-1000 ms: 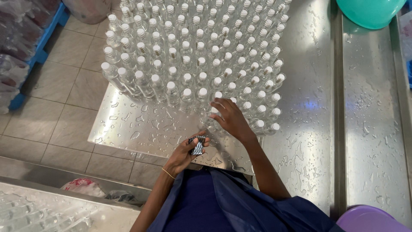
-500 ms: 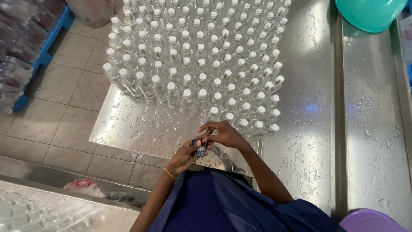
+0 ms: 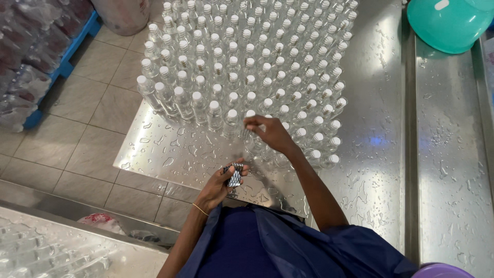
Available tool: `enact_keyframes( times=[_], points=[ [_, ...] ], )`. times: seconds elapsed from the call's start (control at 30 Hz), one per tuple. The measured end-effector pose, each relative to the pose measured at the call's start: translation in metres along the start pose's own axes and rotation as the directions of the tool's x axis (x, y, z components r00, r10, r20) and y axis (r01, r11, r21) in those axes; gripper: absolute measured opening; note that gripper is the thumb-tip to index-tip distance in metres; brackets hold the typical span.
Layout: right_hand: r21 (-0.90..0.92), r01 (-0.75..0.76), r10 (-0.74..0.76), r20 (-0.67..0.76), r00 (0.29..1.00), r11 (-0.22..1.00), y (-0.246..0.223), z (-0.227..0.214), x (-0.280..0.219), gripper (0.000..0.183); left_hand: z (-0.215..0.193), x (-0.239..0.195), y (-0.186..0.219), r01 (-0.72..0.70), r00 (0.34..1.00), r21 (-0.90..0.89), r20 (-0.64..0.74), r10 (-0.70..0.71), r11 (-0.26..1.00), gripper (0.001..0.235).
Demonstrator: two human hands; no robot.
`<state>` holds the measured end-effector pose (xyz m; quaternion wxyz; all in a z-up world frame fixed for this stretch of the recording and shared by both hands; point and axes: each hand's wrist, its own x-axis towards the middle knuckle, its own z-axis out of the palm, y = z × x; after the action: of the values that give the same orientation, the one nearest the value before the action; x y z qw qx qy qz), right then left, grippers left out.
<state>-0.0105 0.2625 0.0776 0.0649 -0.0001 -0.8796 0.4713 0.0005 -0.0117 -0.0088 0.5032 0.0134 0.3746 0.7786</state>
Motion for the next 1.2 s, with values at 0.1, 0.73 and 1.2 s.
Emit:
enact_keyframes(
  times=[0.1,0.73,1.2],
  points=[
    [-0.132,0.023,-0.043,-0.152,0.988,0.991,0.022,0.002,0.035,0.022,-0.008,0.002,-0.005,-0.039,0.999,0.023,-0.010,0.039,0.999,0.064],
    [0.060,-0.006,0.019,-0.221,0.975,0.998,0.028,0.008,0.056,0.024,-0.019,0.002,0.000,0.060,0.998,-0.013,0.002,-0.060,0.998,0.068],
    [-0.042,-0.082,0.088,0.140,0.986,0.996,-0.004,-0.035,0.047,0.028,-0.020,0.003,0.005,0.069,0.998,-0.009,0.003,-0.069,0.998,0.068]
  ],
)
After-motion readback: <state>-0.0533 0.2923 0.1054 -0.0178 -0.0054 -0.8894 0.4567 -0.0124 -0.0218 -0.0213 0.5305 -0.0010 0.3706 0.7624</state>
